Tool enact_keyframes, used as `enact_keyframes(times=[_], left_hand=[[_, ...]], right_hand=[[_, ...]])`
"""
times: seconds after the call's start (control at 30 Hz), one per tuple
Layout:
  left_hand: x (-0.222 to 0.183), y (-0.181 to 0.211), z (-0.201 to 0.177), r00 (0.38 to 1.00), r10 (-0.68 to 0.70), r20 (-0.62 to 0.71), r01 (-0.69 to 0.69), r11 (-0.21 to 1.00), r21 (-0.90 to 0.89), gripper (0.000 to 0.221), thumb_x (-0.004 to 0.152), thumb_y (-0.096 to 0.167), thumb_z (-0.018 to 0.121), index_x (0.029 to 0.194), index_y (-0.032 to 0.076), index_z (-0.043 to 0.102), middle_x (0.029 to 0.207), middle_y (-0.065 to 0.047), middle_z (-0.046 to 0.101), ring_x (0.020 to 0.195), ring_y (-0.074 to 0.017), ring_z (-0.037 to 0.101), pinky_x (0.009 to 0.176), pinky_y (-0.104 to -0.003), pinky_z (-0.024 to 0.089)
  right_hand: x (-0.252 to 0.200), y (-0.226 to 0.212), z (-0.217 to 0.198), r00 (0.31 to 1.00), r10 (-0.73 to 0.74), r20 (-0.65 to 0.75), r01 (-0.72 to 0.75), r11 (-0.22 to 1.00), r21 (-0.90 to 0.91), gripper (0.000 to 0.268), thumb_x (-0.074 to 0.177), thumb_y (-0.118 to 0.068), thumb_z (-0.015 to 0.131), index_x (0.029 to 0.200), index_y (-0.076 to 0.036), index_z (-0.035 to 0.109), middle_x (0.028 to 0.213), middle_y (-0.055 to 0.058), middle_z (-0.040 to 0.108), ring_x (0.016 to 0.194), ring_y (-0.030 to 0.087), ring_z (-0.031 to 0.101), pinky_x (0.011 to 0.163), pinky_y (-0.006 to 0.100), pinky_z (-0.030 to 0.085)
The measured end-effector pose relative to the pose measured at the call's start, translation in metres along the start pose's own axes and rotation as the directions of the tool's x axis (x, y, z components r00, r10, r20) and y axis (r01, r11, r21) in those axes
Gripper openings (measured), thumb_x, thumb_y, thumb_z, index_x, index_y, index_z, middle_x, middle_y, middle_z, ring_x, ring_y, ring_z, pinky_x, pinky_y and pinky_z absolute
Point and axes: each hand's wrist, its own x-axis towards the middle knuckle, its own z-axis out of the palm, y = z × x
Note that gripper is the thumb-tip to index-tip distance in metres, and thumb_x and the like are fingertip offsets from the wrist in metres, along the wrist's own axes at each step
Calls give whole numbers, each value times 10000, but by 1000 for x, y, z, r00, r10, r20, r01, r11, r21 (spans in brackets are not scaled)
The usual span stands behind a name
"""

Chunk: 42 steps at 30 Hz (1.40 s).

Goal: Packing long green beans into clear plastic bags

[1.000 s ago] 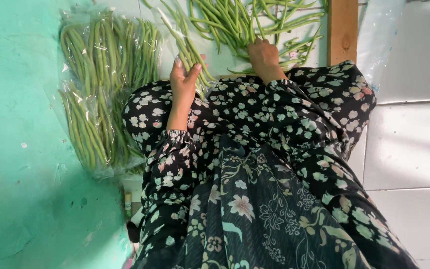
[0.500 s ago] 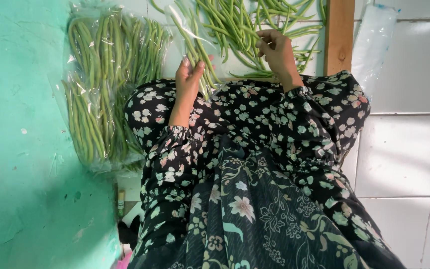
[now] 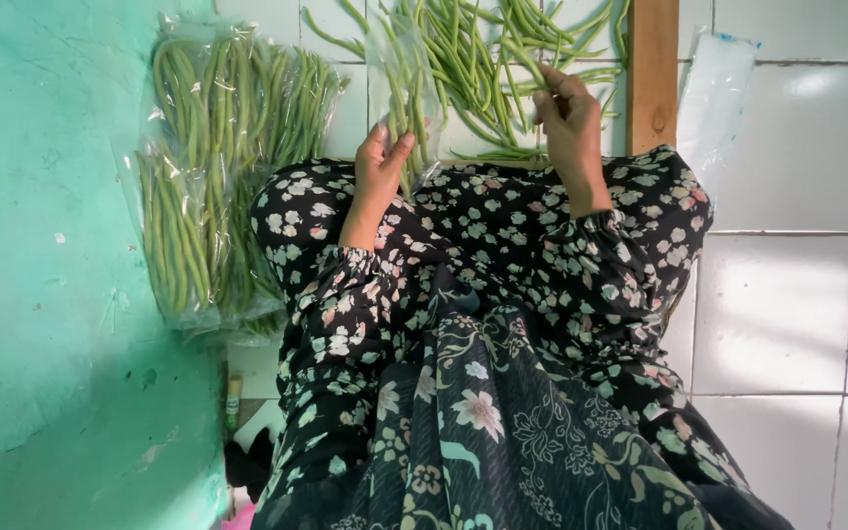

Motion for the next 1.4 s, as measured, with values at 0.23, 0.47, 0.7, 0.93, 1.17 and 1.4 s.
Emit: enact_keyframes(times=[0.23,0.47,0.7,0.93,1.17,1.4], left_hand=[[-4,0,7,999,8,49,-15,988,153,273,1029,278,617,1203,69,630,999,-92,708,913,-226,666,794,-330,576],[-6,15,11,996,28,83,-52,952,301,294,1045,270,590,1274,95,651,1098,-110,739,987,-238,694,793,-310,556],[-7,7,10,992,-70,109,11,882,471,370,1029,264,603,1392,188,599,1116,-81,771,890,-200,720,757,-324,603],[-8,25,15,976,-182,120,104,873,477,395,1042,242,580,1430,172,553,991,-39,751,659,-106,564,583,-215,558],[-8,29,14,988,-106,113,49,905,422,400,993,208,651,1383,138,604,978,-31,725,804,-159,618,677,-263,484],[-9,29,14,989,-51,139,-12,908,419,392,1011,219,642,1386,115,599,932,-27,722,705,-129,564,606,-256,428]], right_hand=[[-6,-85,-34,781,-624,29,569,691,-446,177,1028,80,797,1183,29,728,1020,168,751,863,230,703,621,272,552],[4,-104,-27,644,-724,248,572,240,-785,179,999,-177,903,1144,-145,804,977,33,656,850,203,589,648,299,531],[0,-123,-4,538,-741,402,539,-64,-840,90,1046,-379,887,1007,-327,825,909,-136,759,833,99,613,849,268,394],[-11,-137,24,574,-597,560,722,45,-691,214,942,-105,870,1126,-203,823,994,5,769,893,195,652,775,283,505],[-13,-143,37,696,-504,510,709,594,-381,196,949,194,682,1113,88,694,1059,200,628,822,297,687,722,320,657],[-2,-108,56,731,-469,495,639,726,-256,123,952,204,693,1003,96,722,919,223,772,773,261,784,699,212,707]])
